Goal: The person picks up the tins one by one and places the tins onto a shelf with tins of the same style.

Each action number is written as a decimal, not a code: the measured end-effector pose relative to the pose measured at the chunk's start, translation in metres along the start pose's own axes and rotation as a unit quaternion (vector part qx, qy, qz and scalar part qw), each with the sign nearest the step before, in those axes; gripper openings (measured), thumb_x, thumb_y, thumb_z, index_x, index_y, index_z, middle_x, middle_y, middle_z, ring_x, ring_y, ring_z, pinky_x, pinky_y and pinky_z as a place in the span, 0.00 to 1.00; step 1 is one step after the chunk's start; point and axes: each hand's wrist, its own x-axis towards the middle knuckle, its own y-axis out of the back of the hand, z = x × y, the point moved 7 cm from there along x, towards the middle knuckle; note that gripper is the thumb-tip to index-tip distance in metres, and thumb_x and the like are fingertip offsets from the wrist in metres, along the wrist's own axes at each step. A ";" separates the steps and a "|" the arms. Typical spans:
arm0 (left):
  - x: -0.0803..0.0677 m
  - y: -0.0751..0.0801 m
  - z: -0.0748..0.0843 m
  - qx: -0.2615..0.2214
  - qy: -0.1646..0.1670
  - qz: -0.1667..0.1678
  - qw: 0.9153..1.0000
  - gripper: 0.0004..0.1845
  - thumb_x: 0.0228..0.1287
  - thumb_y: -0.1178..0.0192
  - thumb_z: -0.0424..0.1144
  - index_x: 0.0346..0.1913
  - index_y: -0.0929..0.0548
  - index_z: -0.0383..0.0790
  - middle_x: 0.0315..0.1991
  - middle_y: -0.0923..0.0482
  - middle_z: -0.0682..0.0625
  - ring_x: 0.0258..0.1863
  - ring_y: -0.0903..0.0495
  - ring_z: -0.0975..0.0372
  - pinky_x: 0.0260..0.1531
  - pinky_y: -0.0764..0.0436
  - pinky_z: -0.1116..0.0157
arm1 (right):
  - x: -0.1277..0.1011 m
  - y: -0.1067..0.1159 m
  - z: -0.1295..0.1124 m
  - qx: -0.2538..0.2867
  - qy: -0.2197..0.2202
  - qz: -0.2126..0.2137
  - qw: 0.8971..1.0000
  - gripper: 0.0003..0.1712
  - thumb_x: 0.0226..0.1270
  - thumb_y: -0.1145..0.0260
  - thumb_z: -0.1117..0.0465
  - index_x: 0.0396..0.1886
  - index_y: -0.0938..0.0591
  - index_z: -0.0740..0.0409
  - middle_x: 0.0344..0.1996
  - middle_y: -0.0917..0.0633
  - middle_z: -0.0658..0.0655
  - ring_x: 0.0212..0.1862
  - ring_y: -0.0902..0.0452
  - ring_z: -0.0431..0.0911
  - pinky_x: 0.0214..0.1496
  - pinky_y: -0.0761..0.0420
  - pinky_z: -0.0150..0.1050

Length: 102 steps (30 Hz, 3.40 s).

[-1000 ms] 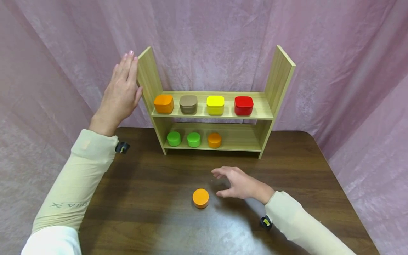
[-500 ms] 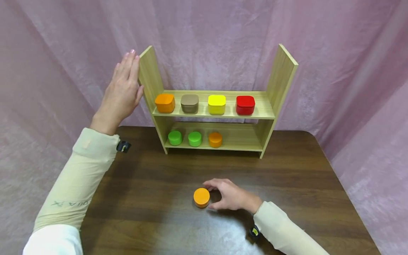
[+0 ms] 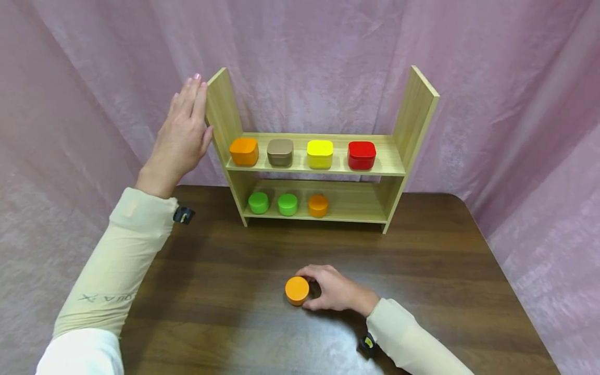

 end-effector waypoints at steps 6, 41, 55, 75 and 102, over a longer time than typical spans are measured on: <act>0.000 0.000 -0.001 -0.005 0.000 0.004 1.000 0.40 0.77 0.43 0.30 0.84 0.51 0.27 0.87 0.56 0.37 0.87 0.54 0.47 0.86 0.52 0.47 | 0.004 0.001 0.004 0.009 0.003 0.005 1.000 0.31 0.57 0.16 0.56 0.59 0.17 0.54 0.50 0.10 0.47 0.51 0.15 0.37 0.58 0.14 0.38; 0.000 -0.003 0.000 -0.014 0.002 -0.001 1.000 0.41 0.78 0.43 0.30 0.84 0.52 0.29 0.88 0.58 0.39 0.88 0.56 0.48 0.86 0.53 0.47 | -0.043 0.065 0.059 0.001 -0.091 0.036 0.995 0.30 0.59 0.17 0.54 0.59 0.18 0.54 0.52 0.11 0.48 0.50 0.14 0.42 0.57 0.11 0.44; -0.001 -0.002 0.001 -0.014 -0.001 0.003 1.000 0.41 0.78 0.43 0.30 0.85 0.52 0.30 0.88 0.58 0.39 0.88 0.56 0.48 0.86 0.53 0.48 | -0.052 0.113 0.079 -0.047 -0.135 0.109 0.984 0.34 0.54 0.15 0.57 0.59 0.17 0.61 0.50 0.10 0.54 0.48 0.13 0.47 0.55 0.11 0.52; -0.001 -0.001 -0.001 -0.013 0.004 -0.002 1.000 0.41 0.78 0.43 0.30 0.84 0.53 0.29 0.88 0.58 0.38 0.88 0.57 0.48 0.87 0.53 0.47 | -0.029 0.155 0.088 -0.053 -0.169 0.154 0.972 0.33 0.60 0.17 0.56 0.61 0.19 0.64 0.54 0.12 0.65 0.52 0.12 0.59 0.58 0.12 0.57; -0.001 -0.003 0.000 -0.020 0.002 0.001 1.000 0.41 0.78 0.43 0.30 0.84 0.52 0.29 0.88 0.57 0.39 0.88 0.56 0.48 0.87 0.53 0.48 | -0.011 0.168 0.123 -0.040 -0.265 0.179 0.947 0.38 0.65 0.22 0.54 0.68 0.24 0.71 0.58 0.13 0.71 0.57 0.14 0.63 0.63 0.16 0.59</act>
